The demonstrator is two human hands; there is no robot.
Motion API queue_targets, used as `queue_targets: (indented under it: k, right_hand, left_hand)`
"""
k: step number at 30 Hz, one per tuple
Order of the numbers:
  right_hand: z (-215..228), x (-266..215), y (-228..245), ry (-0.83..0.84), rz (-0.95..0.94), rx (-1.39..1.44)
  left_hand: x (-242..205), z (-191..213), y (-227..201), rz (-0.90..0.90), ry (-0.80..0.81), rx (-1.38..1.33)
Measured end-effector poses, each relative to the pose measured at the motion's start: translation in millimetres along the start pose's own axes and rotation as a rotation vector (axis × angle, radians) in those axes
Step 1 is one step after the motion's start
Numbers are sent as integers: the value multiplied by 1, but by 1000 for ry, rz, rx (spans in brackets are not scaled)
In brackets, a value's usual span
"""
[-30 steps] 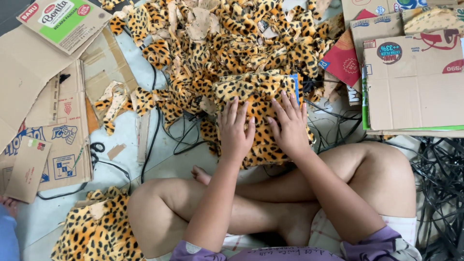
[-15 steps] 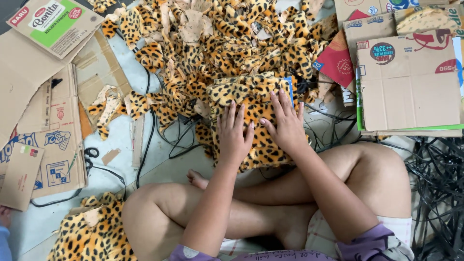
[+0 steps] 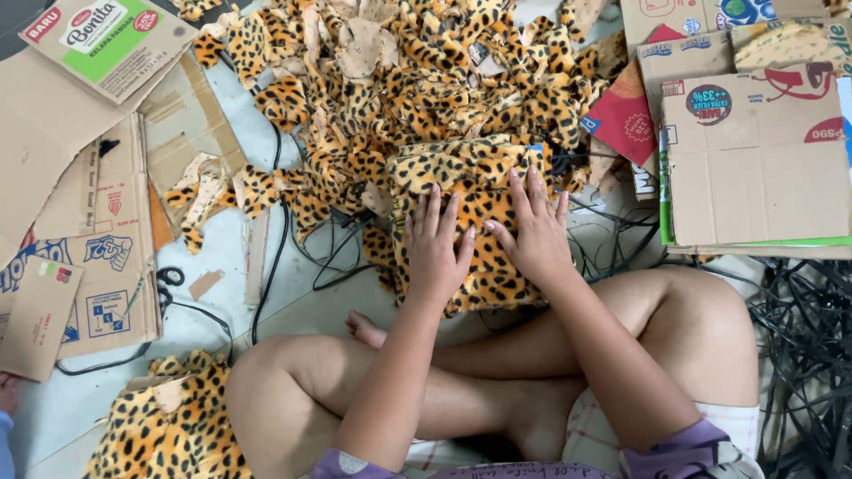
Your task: Wrapping a cardboard box with leopard-print fabric scraps
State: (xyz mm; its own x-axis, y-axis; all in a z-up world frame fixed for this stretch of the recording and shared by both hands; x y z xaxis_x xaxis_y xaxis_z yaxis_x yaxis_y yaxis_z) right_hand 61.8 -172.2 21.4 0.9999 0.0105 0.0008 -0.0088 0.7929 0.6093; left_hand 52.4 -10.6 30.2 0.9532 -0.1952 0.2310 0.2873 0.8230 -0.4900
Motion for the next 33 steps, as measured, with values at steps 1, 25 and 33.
queue_targets:
  k: [1,25,33]
  right_hand:
    - [3,-1,3,0,1,-1]
    - [-40,-2,-1,-30,110,-154]
    - [-22,-9,9,-18,82,11]
  left_hand:
    - [1,4,-2,1,-1,0]
    - [3,-31,24,-10,66,102]
    - [-5,14,112,447,-228,-166]
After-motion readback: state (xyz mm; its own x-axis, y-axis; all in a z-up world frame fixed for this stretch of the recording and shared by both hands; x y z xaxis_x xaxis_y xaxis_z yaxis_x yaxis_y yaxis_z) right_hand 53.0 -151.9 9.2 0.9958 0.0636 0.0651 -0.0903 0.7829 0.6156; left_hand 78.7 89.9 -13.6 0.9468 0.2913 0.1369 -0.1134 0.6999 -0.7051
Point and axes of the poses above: each hand's wrist, its own x-axis towards the middle knuckle, its own z-axis out of the back of the hand, y = z × x, the point moved 7 cm from there along x, towards the middle knuckle, and after that the axes turned 5 degrees about x, right-handed, at the moved point
